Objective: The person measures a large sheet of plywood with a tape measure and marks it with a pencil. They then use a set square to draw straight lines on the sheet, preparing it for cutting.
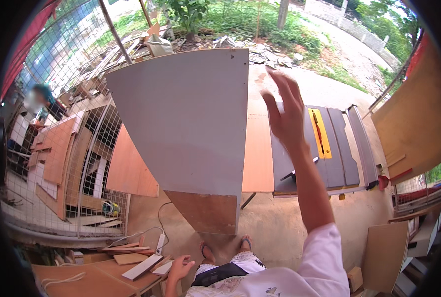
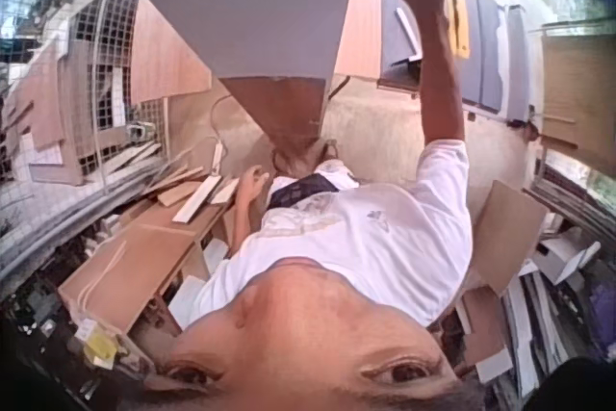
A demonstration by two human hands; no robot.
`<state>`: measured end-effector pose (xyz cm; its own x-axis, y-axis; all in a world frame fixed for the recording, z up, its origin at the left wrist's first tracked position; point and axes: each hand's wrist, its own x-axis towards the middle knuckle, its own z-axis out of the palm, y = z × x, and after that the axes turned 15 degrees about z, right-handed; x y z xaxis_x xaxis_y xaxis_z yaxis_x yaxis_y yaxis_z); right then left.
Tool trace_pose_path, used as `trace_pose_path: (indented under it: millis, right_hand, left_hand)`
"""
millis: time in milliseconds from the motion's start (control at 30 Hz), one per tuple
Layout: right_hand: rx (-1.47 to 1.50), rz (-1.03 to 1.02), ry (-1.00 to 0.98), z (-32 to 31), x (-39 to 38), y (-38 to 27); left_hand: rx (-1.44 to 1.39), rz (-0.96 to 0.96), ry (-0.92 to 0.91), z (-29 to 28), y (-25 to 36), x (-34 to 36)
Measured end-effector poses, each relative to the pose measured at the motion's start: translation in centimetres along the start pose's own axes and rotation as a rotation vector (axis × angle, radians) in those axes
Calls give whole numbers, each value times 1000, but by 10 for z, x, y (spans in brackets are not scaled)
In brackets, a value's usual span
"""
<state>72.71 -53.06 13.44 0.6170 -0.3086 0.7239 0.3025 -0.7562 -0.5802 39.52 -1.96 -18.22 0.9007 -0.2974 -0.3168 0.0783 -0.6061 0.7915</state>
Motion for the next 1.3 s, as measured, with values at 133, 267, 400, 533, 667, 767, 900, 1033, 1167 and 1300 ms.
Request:
trace_pose_path:
  millis: [133, 267, 400, 533, 667, 767, 900, 1033, 1167, 1300]
  right_hand:
    - [-209, 78, -396, 34, 118, -42]
    - [-275, 154, -433, 27, 118, -50]
    - [-431, 134, -502, 22, 129, -55]
    - [-747, 98, -783, 79, 155, -143]
    - [-649, 65, -747, 132, 139, -144]
    - [-819, -41, -463, 152, 106, -156]
    - [-871, -149, -382, 108, 68, -216]
    - [-988, -265, -436, -1, 23, -292]
    - [-894, -271, -468, -53, -28, -349]
    - [-958, -127, -443, -192, -99, -306]
  left_hand:
    - [-112, -56, 32, -29, -22, 11]
    - [-131, -110, 101, -71, -64, -4]
    - [-41, -67, 86, -106, -95, -24]
    - [-102, -79, 298, -120, -149, -50]
    - [87, 141, 203, -125, -122, -28]
    - [-94, 189, 196, -123, -85, -27]
    - [-334, 95, 264, -57, -113, -21]
    - [-1426, -671, 278, 66, -115, 59]
    - [-1726, -1365, 138, 201, -101, 115]
    - [-2070, -1083, 161, 254, 9, 109]
